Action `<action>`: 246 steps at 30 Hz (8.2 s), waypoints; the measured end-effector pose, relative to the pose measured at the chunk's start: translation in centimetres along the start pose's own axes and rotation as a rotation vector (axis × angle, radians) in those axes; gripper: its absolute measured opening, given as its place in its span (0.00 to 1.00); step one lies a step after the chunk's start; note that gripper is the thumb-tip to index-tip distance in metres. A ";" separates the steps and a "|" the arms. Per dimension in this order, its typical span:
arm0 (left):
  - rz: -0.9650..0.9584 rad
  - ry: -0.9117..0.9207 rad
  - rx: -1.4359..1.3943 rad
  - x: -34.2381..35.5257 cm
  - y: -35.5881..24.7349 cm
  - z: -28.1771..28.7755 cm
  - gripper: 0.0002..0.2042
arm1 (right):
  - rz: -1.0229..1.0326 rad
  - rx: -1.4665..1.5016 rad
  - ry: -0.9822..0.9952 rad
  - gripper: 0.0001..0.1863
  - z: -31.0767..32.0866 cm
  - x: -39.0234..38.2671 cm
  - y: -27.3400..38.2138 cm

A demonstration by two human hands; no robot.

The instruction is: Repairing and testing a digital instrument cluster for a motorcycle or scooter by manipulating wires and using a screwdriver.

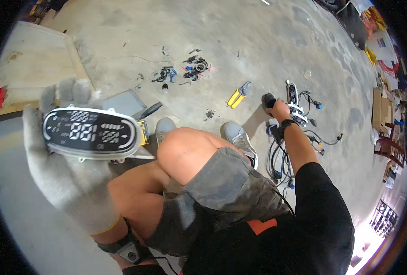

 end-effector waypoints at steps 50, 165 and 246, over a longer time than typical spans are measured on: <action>0.032 0.199 -0.120 -0.4 6.2 -7.0 0.25 | 0.959 0.891 0.483 0.16 31.7 -31.0 24.3; 0.124 -0.141 0.143 -2.4 2.8 -4.9 0.18 | 0.026 0.099 -0.106 0.35 -0.1 -0.9 -5.6; 0.068 -0.157 0.142 -2.6 3.0 -3.4 0.15 | 0.090 0.134 -0.152 0.24 3.3 -4.6 -1.1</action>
Point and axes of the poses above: each hand's wrist, its own x-axis towards the middle knuckle, its own z-axis out of the back of the hand, y = z × x, the point moved 4 cm from there along x, towards the middle knuckle, and after that the axes turned 4 degrees about x, right-handed, at the moved point
